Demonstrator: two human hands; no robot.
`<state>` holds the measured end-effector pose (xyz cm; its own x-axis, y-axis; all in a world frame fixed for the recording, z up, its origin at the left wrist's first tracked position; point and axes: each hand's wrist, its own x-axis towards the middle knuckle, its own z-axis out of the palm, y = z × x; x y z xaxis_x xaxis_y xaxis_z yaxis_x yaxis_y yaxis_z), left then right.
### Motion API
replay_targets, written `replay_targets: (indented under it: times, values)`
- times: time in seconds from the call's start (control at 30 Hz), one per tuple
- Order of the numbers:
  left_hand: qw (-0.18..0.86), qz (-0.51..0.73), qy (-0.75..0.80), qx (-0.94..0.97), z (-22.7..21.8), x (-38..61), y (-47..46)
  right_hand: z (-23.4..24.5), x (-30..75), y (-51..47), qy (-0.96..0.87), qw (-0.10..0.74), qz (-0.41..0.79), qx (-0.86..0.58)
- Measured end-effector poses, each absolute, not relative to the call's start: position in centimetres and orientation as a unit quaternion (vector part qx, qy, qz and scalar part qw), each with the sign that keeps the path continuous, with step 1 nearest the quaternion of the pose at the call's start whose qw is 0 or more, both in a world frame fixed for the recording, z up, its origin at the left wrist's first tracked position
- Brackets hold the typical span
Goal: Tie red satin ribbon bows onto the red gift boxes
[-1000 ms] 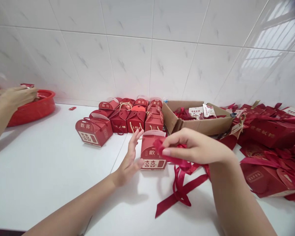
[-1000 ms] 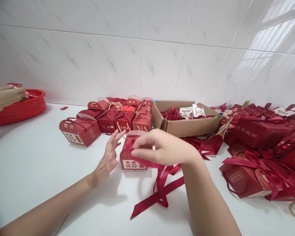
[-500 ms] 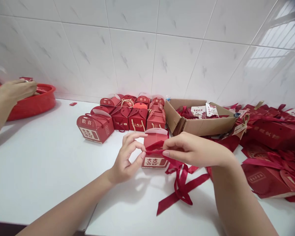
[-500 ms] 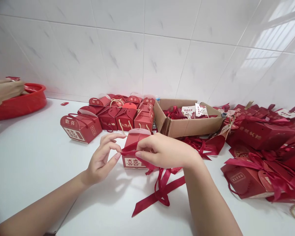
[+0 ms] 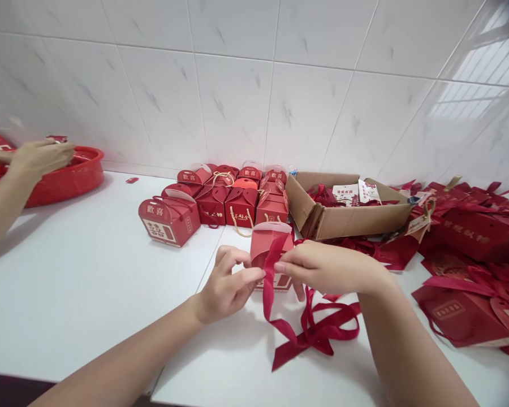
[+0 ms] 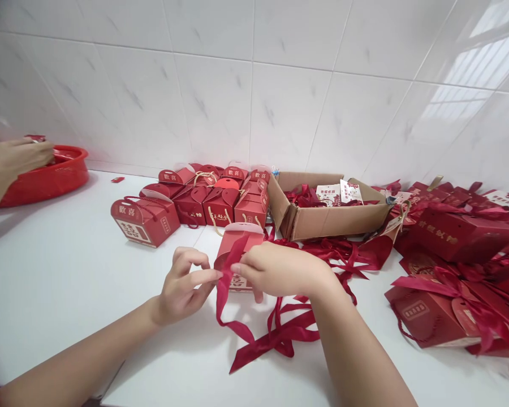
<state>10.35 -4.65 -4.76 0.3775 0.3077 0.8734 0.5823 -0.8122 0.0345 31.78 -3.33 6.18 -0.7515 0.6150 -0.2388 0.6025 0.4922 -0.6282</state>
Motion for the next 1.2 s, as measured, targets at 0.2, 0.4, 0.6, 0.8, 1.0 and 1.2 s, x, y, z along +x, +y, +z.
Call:
replay_targets:
  times: [0.2, 0.4, 0.6, 0.8, 1.0, 1.2]
  values:
    - [0.142, -0.468, -0.21, -0.846, -5.1, 10.5, -4.7, 5.3, 30.9, -2.9, -0.845, 0.072, 0.382, -0.366]
    - [0.126, -0.507, -0.231, -0.821, -5.1, 10.6, -5.0, 6.2, 31.5, -3.3, -0.838, 0.145, 0.372, -0.371]
    - [-0.145, -0.596, -0.384, -0.691, -4.6, 10.7, -3.8, 7.8, 33.7, -2.7, -0.654, 0.364, 0.562, -0.352]
    - [-0.252, -0.513, -0.458, -0.681, -2.5, 10.9, -2.0, 6.6, 33.8, -0.8, -0.629, 0.406, 0.556, -0.36]
    - [-0.244, -0.378, -0.417, -0.79, -0.9, 10.9, -1.9, 4.8, 33.0, 0.2, -0.822, 0.121, 0.32, -0.455]
    - [-0.223, -0.266, -0.424, -0.837, -1.3, 10.6, -2.3, 5.0, 32.5, -0.2, -0.845, 0.097, 0.326, -0.413]
